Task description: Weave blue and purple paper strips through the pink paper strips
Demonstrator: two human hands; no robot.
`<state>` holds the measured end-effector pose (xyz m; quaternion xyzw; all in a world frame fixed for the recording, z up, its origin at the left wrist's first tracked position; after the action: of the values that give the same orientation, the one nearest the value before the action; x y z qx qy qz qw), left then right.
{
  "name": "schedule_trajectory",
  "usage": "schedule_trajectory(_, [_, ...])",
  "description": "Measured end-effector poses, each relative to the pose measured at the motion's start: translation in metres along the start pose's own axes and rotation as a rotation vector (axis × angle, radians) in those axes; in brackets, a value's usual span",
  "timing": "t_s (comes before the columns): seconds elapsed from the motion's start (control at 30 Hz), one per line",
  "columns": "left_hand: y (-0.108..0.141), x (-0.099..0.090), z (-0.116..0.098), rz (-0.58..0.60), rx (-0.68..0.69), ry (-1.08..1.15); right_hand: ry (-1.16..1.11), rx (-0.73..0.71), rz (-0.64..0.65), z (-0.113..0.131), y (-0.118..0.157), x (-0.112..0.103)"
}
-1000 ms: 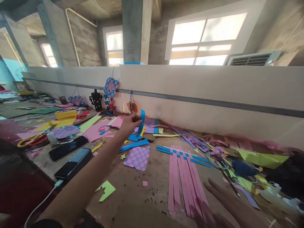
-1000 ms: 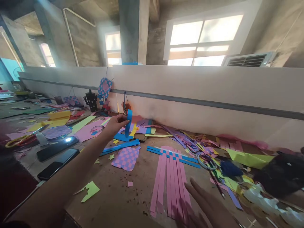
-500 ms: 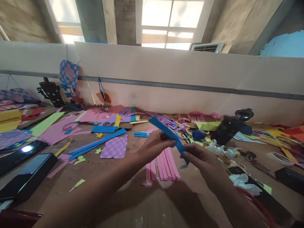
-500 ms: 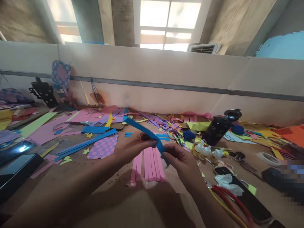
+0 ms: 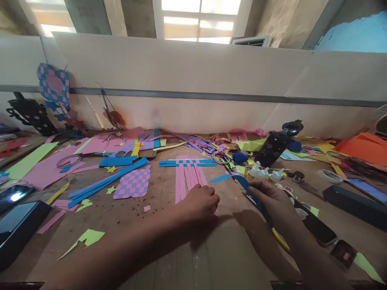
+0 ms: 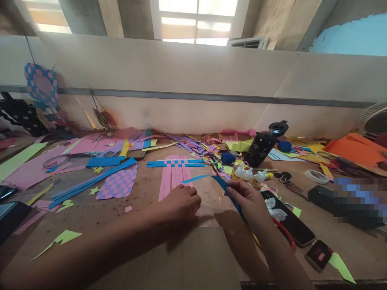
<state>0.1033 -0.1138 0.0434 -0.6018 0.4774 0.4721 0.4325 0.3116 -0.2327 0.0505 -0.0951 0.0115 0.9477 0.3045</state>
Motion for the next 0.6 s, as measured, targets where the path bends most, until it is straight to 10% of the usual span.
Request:
schedule_trajectory(0.27, [-0.017,0.003,0.004,-0.012,-0.095,0.021,-0.019,0.034,0.079,0.011,0.005,0.007])
schedule_trajectory(0.5, [-0.011,-0.044,0.039,-0.207,-0.364,0.428,0.241,-0.040,0.599,0.025,0.000,0.030])
schedule_trajectory(0.6, [-0.011,-0.056,0.055,-0.296,-0.370,0.536,0.446,-0.126,0.631,0.019,-0.014,0.049])
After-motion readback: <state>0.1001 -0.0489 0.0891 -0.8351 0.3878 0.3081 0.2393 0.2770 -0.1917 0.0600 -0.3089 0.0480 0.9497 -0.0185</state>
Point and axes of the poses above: each hand's wrist, its own y-axis away from the middle knuckle, its own x-axis out of the palm, z = x × y, the point moved 3 cm from there along -y, towards the middle knuckle, and after that the axes turned 3 degrees about x, right-handed, at the moved point
